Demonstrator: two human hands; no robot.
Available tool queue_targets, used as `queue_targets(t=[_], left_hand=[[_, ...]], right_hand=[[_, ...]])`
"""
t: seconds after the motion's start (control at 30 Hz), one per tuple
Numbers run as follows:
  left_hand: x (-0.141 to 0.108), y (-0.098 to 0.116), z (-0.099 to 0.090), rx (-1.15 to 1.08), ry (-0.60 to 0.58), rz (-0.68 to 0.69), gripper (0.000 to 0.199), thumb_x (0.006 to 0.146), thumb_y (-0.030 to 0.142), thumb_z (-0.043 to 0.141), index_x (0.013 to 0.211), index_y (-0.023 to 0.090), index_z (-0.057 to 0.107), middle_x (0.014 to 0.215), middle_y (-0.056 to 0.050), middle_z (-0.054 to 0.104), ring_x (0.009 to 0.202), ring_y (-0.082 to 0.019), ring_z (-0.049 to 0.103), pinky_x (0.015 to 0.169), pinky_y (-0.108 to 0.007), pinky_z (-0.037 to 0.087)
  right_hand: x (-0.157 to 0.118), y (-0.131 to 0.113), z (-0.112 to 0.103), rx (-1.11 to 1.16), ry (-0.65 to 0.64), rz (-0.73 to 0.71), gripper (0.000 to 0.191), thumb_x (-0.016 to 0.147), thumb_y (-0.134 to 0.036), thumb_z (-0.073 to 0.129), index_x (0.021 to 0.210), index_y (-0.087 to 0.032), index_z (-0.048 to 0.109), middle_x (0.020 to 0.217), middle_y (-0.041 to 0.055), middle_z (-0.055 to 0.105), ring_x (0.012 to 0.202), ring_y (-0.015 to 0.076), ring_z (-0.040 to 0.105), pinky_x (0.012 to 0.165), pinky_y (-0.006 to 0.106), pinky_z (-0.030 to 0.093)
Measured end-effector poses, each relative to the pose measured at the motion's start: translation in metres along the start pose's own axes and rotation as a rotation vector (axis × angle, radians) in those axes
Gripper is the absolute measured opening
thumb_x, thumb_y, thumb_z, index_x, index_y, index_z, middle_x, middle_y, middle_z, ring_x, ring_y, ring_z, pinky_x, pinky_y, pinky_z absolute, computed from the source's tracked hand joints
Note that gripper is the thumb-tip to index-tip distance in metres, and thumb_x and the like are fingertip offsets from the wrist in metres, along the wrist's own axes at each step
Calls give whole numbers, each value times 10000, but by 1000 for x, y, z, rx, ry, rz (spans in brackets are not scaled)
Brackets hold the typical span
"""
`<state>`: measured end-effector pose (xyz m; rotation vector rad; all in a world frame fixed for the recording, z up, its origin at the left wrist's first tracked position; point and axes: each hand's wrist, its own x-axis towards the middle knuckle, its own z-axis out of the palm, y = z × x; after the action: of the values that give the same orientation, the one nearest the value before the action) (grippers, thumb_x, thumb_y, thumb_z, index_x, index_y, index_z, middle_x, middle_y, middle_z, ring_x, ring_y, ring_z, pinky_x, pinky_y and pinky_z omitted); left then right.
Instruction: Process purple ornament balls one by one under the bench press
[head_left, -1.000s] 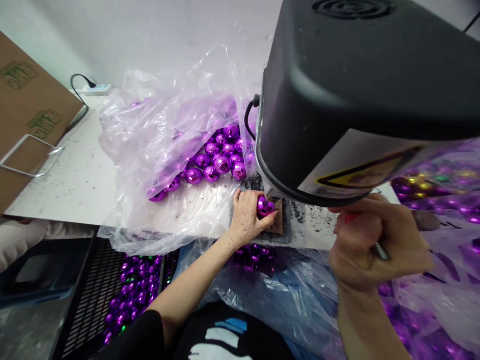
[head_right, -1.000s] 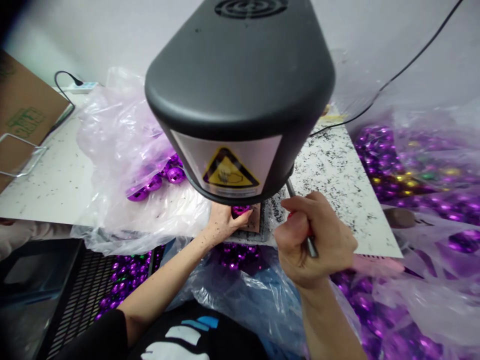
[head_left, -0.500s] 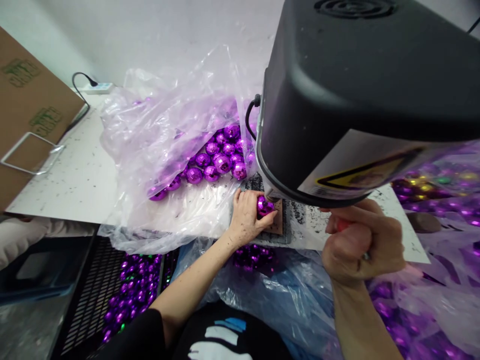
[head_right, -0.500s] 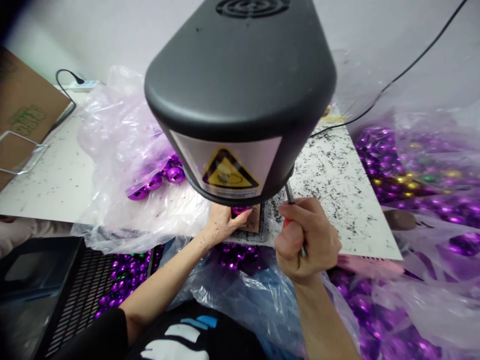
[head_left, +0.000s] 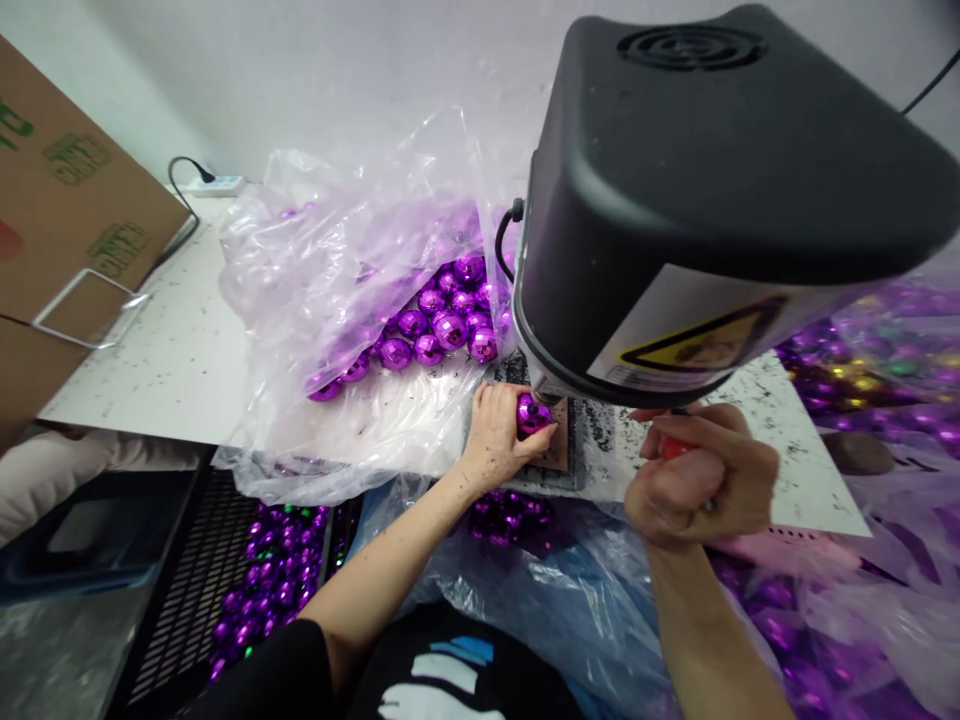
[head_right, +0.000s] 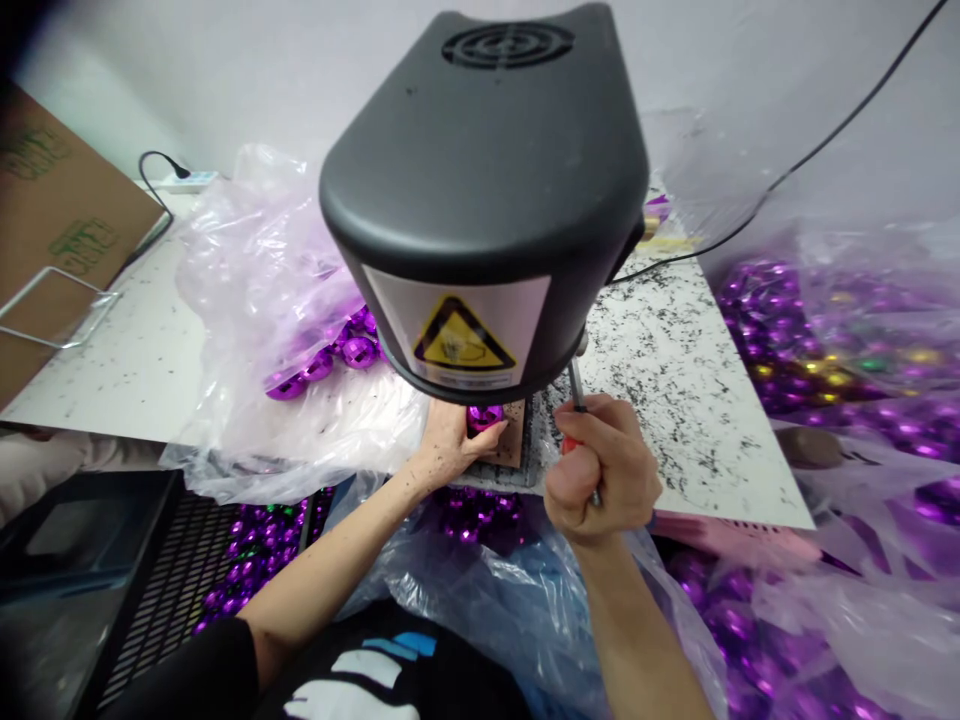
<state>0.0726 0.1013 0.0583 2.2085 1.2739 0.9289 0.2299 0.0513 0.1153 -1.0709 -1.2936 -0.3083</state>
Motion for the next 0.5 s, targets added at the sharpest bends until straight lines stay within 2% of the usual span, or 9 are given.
queue_targets(t=[0.13,0.23,0.3,0.4,0.5], left_hand=[[1,0,0,-5,6,-1,361,805,350,714,1093,203,553,1009,-62,650,1044,-260,585,1036,-448,389],[1,-1,1,5,9,1,370,790,349,729,1082,200,558,1047,-73,639,1079,-270,563,1011,-434,398],[0,-2,2,6,14,11,364,789,342,730,1076,198,559,1084,-79,630,1086,-269,557,1019,-434,392],[0,-2,2,1,16,22,356,800,343,724,1077,195,556,1102,-81,620,1081,-264,555,1031,-439,384],[1,-2,1,-10,10,26,356,816,367,720,1083,201,552,1079,-72,619,1056,-256,558,1038,-450,382]], right_hand=[[-6,5,2,-24,-12,-42,160,879,-270,487,879,-173,614,685,28,563,673,109,579,573,244,459],[1,0,-1,-31,-18,-31,188,884,-293,488,881,-164,626,724,26,598,650,97,582,547,226,441],[15,-10,-4,-47,-17,13,267,905,-311,449,845,-143,647,742,32,612,603,77,561,507,206,394],[45,-26,-3,-65,-15,93,382,939,-313,389,750,-115,655,596,10,529,482,32,447,447,176,275],[75,-39,2,-2,12,217,421,944,-359,426,674,-105,626,519,-13,438,447,21,407,445,167,271]])
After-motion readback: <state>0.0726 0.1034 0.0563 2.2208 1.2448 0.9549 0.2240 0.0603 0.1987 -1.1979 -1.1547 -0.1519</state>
